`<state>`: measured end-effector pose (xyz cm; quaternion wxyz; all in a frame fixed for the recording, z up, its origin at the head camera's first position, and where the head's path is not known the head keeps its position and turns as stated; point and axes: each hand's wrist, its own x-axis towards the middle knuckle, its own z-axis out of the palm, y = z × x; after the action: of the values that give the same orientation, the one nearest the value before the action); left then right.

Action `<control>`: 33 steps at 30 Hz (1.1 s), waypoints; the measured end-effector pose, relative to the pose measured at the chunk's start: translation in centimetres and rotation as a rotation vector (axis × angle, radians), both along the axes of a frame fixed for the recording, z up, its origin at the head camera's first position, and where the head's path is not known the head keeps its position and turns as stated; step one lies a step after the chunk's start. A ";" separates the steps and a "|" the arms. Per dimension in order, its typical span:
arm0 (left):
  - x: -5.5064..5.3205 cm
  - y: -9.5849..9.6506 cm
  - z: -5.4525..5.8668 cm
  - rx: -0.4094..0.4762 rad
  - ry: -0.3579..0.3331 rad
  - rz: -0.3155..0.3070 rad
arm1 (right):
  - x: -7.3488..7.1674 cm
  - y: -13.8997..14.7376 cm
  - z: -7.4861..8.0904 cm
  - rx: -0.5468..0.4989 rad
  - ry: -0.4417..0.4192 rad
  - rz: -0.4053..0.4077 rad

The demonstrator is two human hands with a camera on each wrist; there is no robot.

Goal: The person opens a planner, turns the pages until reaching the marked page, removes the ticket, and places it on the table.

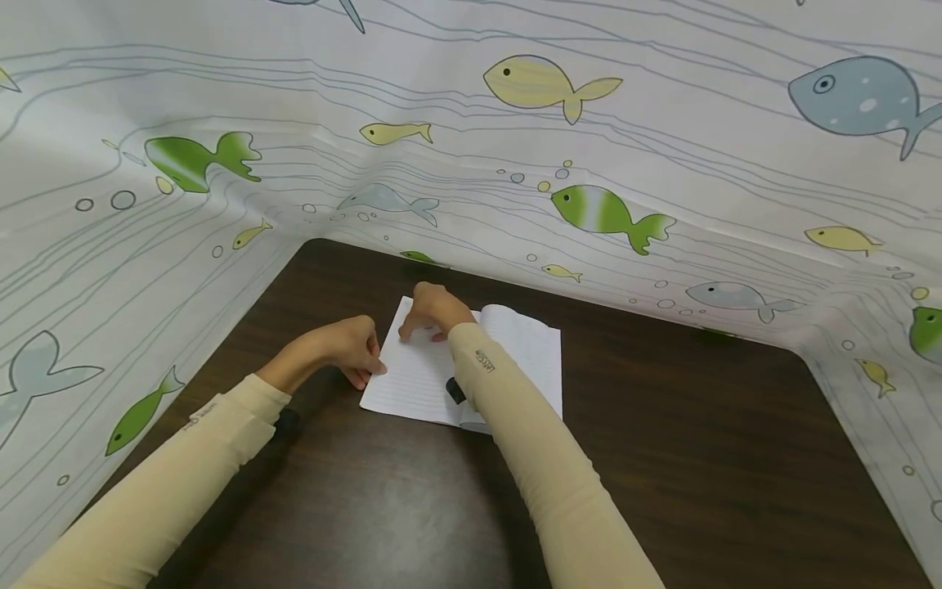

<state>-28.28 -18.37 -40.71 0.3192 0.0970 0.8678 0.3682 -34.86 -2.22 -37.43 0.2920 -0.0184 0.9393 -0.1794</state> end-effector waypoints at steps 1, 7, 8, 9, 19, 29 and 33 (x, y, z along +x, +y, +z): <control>0.0 0.0 0.0 -0.005 -0.001 0.000 | 0.0 0.0 0.0 0.004 0.001 0.001; 0.0 0.2 0.6 -0.038 0.004 -0.015 | -1.0 -0.1 -1.9 0.000 0.066 0.021; 0.0 0.2 0.7 -0.042 0.007 -0.019 | -1.0 -0.1 -2.2 -0.005 0.083 0.031; 0.0 0.2 0.7 -0.046 0.010 -0.021 | -1.0 -0.1 -2.4 -0.011 0.101 0.041; 0.2 0.5 0.4 -0.060 -0.003 -0.005 | 0.1 1.2 -2.4 -0.069 0.138 0.120; 0.3 0.5 0.2 -0.024 -0.007 -0.001 | 0.7 5.6 1.3 -0.010 0.238 0.068; 0.3 0.4 0.5 -0.025 -0.010 -0.009 | 0.7 7.8 2.5 -0.003 0.246 0.016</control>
<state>-28.00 -17.99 -40.23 0.3263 0.0949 0.8703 0.3565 -34.12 5.56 -34.94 0.1761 -0.0482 0.9675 -0.1750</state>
